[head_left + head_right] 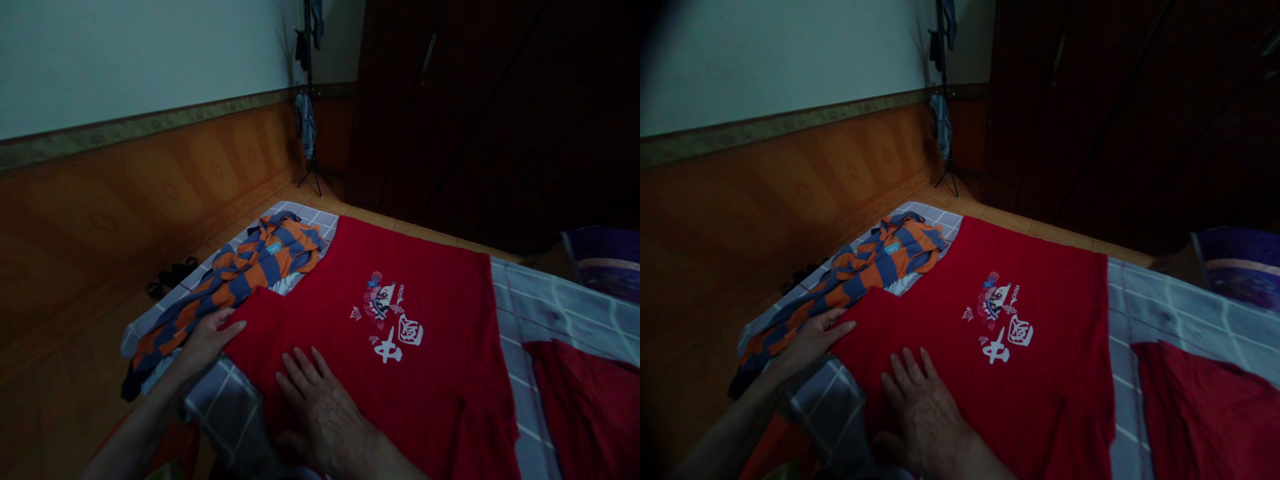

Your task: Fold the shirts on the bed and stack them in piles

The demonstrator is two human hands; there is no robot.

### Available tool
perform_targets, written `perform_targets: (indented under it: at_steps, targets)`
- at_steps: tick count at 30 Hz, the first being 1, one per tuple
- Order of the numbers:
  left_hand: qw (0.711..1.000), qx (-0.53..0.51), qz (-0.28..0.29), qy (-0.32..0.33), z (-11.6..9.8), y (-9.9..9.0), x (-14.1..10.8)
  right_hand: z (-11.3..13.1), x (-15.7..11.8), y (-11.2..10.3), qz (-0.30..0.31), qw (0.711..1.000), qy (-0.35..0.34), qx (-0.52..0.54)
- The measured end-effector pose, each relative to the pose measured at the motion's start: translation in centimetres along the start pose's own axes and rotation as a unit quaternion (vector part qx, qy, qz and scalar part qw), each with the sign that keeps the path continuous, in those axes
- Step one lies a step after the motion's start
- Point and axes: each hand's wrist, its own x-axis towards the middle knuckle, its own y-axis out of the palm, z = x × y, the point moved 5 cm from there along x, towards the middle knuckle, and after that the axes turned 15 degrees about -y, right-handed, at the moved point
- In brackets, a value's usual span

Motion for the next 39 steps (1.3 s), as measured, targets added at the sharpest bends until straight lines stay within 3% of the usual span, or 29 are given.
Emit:
perform_targets:
  at_steps: [4, 8, 11, 14, 18, 23, 28, 30, 32, 36, 39]
  targets:
    - [1.0, 0.005, -0.027, -0.001, -1.5, -0.6, 0.2, 0.5, 0.0, -0.4, -0.005, 1.0, -0.019, 0.001]
    - [0.995, 0.069, -0.034, 0.059, -3.8, 0.4, -0.6, 0.9, -0.1, -0.8, -0.014, 0.999, -0.034, 0.0]
    - [0.976, 0.153, -0.037, 0.149, -5.2, 3.2, -2.3, 0.9, 0.0, -0.7, -0.013, 0.999, -0.04, -0.02]
    - [0.944, 0.248, 0.034, 0.216, -5.3, 7.2, -4.0, 0.9, 0.1, -0.6, -0.024, 0.998, -0.041, -0.039]
    - [0.904, 0.343, 0.105, 0.233, -3.9, 10.2, -4.5, 0.9, 0.2, -0.5, -0.043, 0.996, -0.053, -0.054]
    - [0.897, 0.362, 0.141, 0.212, -2.7, 10.2, -4.3, 1.2, 0.2, -0.1, -0.074, 0.992, -0.081, -0.057]
    - [0.876, 0.393, 0.184, 0.21, -3.2, 9.5, -5.1, 1.3, -0.6, -1.4, -0.2, 0.978, -0.034, -0.042]
    - [0.859, 0.418, 0.198, 0.218, -3.9, 9.0, -5.4, 1.1, -0.9, -2.0, -0.224, 0.973, -0.006, -0.057]
    - [0.85, 0.435, 0.186, 0.231, -4.8, 8.3, -5.4, 0.7, -0.9, -2.0, -0.193, 0.979, 0.013, -0.07]
    - [0.866, 0.418, 0.101, 0.256, -6.6, 7.5, -4.4, 0.2, -0.6, -0.9, -0.085, 0.995, 0.003, -0.048]
    - [0.864, 0.412, 0.075, 0.28, -6.9, 8.3, -3.3, 0.5, -0.7, -0.7, -0.083, 0.996, -0.009, -0.038]
